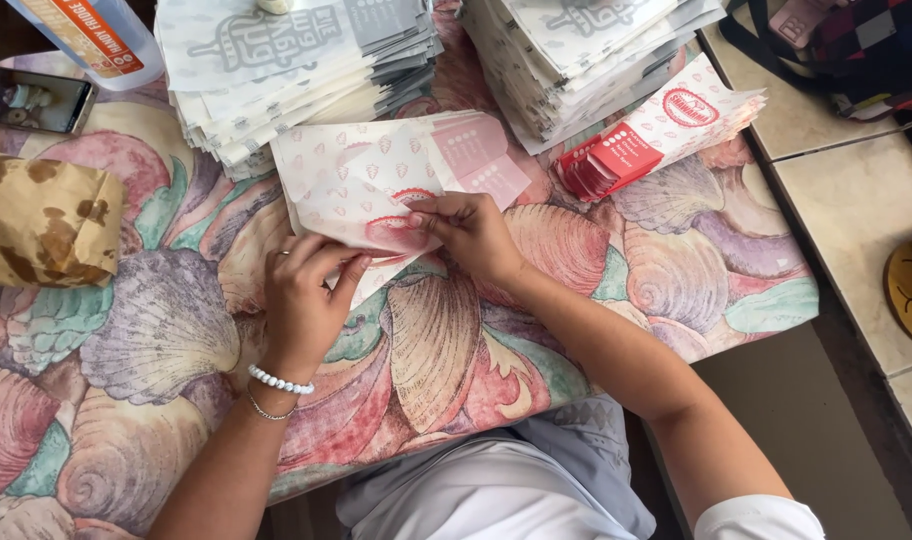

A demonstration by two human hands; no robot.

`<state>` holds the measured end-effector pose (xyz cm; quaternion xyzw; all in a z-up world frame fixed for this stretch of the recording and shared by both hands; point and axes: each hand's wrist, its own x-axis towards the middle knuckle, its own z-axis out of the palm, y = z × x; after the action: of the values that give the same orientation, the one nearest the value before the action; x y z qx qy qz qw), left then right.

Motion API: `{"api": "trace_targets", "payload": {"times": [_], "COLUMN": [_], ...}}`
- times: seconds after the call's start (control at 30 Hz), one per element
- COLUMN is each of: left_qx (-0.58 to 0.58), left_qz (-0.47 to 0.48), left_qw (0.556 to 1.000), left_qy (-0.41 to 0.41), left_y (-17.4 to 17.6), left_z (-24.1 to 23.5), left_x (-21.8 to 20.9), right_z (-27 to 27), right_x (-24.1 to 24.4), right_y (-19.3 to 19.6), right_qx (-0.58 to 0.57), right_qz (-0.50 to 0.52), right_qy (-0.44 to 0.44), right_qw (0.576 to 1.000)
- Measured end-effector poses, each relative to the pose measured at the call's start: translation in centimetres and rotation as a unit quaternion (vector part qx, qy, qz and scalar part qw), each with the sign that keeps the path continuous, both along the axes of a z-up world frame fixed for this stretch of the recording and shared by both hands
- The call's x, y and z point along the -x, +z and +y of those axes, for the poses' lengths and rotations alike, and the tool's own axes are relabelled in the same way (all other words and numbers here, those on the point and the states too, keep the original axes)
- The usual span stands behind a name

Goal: Folding printed paper food wrappers into a specific shape and stacking them on a table.

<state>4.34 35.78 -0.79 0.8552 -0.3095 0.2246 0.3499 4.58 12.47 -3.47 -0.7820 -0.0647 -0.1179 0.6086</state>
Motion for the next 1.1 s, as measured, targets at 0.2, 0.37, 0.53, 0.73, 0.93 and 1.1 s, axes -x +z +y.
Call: {"api": "trace_targets", "payload": {"times": [0.2, 0.37, 0.53, 0.73, 0.93, 1.1], "left_qx": [0.123, 0.083, 0.081, 0.097, 0.121, 0.14], "left_qz": [0.069, 0.023, 0.035, 0.076, 0.099, 0.129], "left_qw": [0.989, 0.996, 0.996, 0.992, 0.987, 0.982], "left_qy": [0.039, -0.002, -0.002, 0.007, -0.045, -0.01], "left_y": [-0.3, -0.4, -1.3, -1.4, 0.1, -1.4], "left_z": [-0.1, 0.9, 0.9, 1.0, 0.6, 1.1], "left_x": [0.1, -1.4, -2.0, -2.2, -1.6, -1.9], "right_z": [-0.3, -0.2, -0.1, 0.0, 0.2, 0.2], "right_x": [0.1, 0.2, 0.6, 0.4, 0.4, 0.7], "right_y": [-0.7, -0.2, 0.8, 0.1, 0.3, 0.5], "right_qx": [0.027, 0.035, 0.045, 0.063, 0.089, 0.092], "right_qz": [-0.013, -0.03, -0.048, -0.082, -0.096, -0.112], "right_qy": [-0.029, -0.012, 0.034, 0.081, 0.077, 0.095], "right_qw": [0.999, 0.999, 0.997, 0.991, 0.988, 0.985]}}
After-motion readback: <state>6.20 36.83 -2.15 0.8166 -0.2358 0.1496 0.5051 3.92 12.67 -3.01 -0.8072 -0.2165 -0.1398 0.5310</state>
